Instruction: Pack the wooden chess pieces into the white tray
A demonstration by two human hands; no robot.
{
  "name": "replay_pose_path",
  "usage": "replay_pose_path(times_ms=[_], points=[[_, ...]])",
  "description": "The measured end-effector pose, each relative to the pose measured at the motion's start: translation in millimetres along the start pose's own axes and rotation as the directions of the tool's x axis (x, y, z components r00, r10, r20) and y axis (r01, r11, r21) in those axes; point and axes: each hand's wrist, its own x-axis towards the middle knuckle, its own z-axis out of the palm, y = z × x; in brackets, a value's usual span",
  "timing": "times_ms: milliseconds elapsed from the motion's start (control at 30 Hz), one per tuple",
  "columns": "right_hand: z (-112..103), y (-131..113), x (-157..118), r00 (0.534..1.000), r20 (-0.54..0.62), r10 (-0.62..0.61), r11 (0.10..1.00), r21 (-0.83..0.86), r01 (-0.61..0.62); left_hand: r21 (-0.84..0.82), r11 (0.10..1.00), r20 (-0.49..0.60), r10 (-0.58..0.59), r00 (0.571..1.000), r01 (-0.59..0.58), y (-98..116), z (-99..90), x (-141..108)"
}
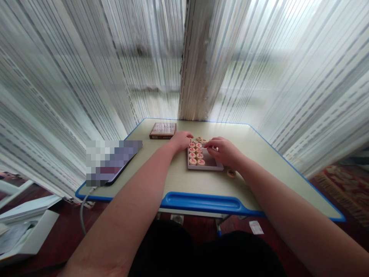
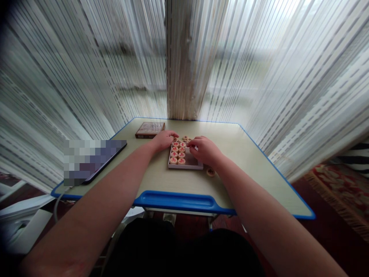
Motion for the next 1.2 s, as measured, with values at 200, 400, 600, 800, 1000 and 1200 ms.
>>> replay_pose_path(times_ms=[200,400,600,800,1000,1200], points=[[-1.2,0.3,0.5,0.993,-0.036,0.11,0.992,-0.059,-0.112,0.055,0.998,0.002,-0.009,1.0,0.009,-0.9,-1.4,-0.1],[-0.3,1.1,1.3,0.989,-0.003,0.147,0.984,-0.101,-0.147,0.032,0.999,-0.052,-0.017,0.998,0.019,-1.0,-3.1,-1.1],[1.0,10.0,0.5,0.959,0.017,0.284,0.929,-0.251,-0.271,0.038,0.999,0.058,-0.019,0.998,0.017,-0.3,-5.5,-5.0],[-1.6,8.9,0.8,0.961,0.095,0.261,0.937,-0.264,-0.228,0.061,0.998,-0.009,-0.016,1.0,0.016,-6.0,-2.5,-2.8],[-4.0,2.9,0.9,0.966,0.128,0.225,0.96,-0.2,-0.196,0.103,0.991,-0.061,-0.079,0.995,0.085,-7.7,-4.7,-0.5],[-3.4,1.3,0.6,0.97,0.163,0.179,0.973,-0.178,-0.15,0.055,0.994,-0.004,-0.097,0.995,0.097,-3.3,-5.7,-1.8]])
